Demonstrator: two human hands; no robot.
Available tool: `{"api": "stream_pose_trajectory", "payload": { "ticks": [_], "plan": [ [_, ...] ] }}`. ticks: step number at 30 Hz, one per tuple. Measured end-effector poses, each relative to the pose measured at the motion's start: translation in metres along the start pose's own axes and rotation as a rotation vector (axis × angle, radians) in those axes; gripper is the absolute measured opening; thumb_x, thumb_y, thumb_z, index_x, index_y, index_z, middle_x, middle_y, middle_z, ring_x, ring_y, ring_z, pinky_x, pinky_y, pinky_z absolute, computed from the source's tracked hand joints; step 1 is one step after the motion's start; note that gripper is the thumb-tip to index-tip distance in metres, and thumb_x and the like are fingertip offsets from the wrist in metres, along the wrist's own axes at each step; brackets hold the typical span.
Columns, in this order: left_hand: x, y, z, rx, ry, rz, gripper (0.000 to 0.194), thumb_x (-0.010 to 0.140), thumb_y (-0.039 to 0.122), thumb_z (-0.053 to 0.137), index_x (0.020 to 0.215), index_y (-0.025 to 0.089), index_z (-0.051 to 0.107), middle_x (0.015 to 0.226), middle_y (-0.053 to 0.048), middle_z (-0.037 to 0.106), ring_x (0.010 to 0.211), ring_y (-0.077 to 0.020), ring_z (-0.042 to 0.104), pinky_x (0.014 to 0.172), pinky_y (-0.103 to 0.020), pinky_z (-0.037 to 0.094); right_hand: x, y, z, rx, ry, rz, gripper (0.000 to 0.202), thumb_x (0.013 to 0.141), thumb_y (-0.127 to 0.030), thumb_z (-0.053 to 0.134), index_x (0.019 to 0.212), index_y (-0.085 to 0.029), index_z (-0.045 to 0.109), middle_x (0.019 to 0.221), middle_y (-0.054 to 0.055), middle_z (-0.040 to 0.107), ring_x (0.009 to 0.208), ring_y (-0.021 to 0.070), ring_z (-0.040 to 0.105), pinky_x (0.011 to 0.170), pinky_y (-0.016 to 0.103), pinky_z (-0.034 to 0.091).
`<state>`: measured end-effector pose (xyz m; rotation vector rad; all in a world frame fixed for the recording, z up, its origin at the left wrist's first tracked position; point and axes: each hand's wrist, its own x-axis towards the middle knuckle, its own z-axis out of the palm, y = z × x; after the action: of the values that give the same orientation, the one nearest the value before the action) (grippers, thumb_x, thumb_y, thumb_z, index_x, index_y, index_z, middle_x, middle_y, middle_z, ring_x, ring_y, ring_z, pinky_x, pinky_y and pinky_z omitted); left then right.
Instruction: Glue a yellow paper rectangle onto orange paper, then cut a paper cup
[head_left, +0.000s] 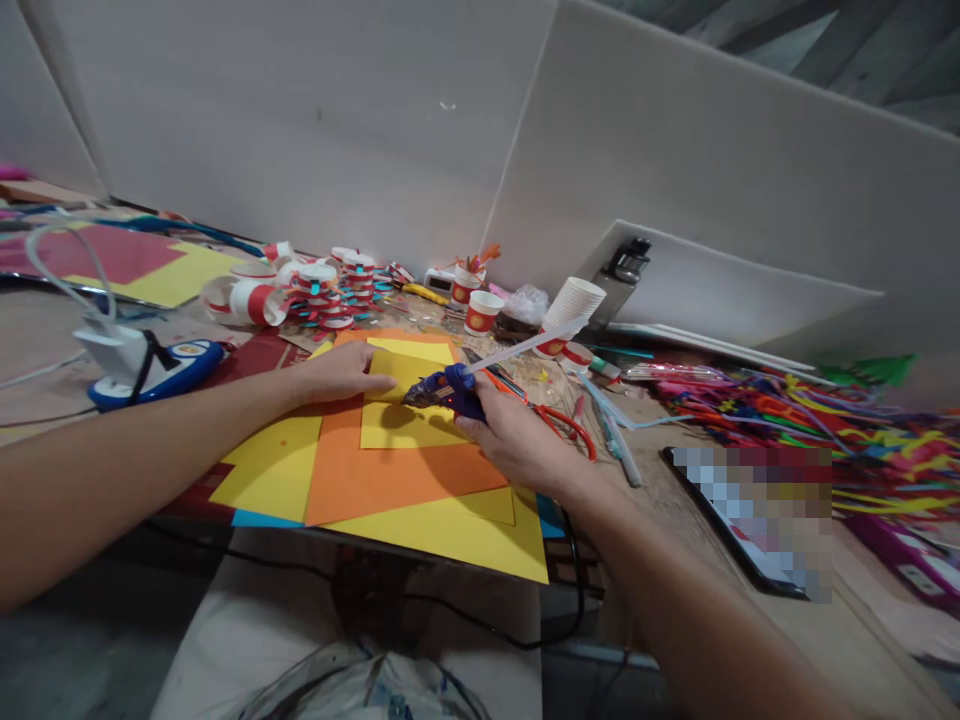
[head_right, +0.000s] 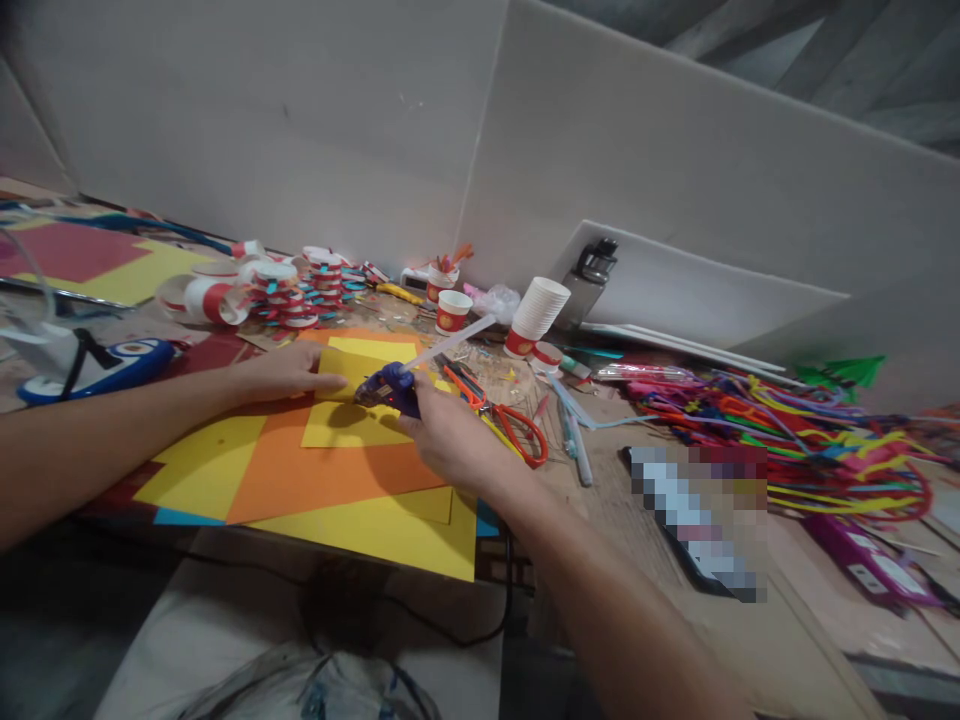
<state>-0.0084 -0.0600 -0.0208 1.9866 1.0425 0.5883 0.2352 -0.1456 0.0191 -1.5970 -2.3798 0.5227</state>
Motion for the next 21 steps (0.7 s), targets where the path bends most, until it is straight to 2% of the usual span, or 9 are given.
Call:
{"api": "stream_pose_trajectory", "payload": {
  "ticks": [4,11,15,21],
  "plan": [
    [0.000,0.000,-0.001,0.027,-0.007,-0.006,0.029,0.068,0.034,0.064,0.089,0.015,0.071,0.090,-0.003,0.072,0.087,-0.0224,0.064,0.074,-0.025,0.048,-0.004,0.003,-0.007,-0.071,0.010,0.055,0.029,0.090,-0.030,0.050,0.116,-0.016,0.050,0.105,0.011,0.065,0.088,0.0216,0.061,0.068,0.026,0.039],
    [-0.001,-0.003,-0.001,-0.076,-0.041,-0.066,0.033,0.068,0.032,0.065,0.096,0.015,0.070,0.097,-0.005,0.073,0.087,-0.0232,0.065,0.074,-0.027,0.049,-0.017,0.014,-0.021,-0.217,0.027,0.156,0.024,0.092,-0.032,0.046,0.107,-0.015,0.053,0.106,0.014,0.065,0.091,0.0231,0.061,0.069,0.027,0.040],
    [-0.001,-0.002,-0.002,-0.118,-0.065,-0.061,0.037,0.065,0.032,0.068,0.099,0.016,0.070,0.100,-0.006,0.073,0.092,-0.0253,0.066,0.076,-0.029,0.050,-0.020,0.020,-0.026,-0.277,0.043,0.152,0.022,0.091,-0.029,0.046,0.107,-0.015,0.054,0.112,0.016,0.065,0.101,0.0241,0.061,0.077,0.027,0.041],
    [0.000,-0.004,-0.003,-0.131,-0.060,-0.054,0.034,0.064,0.032,0.070,0.094,0.015,0.072,0.097,-0.007,0.073,0.090,-0.0253,0.067,0.077,-0.029,0.051,-0.023,0.021,-0.028,-0.292,0.052,0.139,0.021,0.091,-0.026,0.046,0.107,-0.016,0.054,0.113,0.015,0.065,0.104,0.0243,0.060,0.080,0.028,0.041]
  ]
}}
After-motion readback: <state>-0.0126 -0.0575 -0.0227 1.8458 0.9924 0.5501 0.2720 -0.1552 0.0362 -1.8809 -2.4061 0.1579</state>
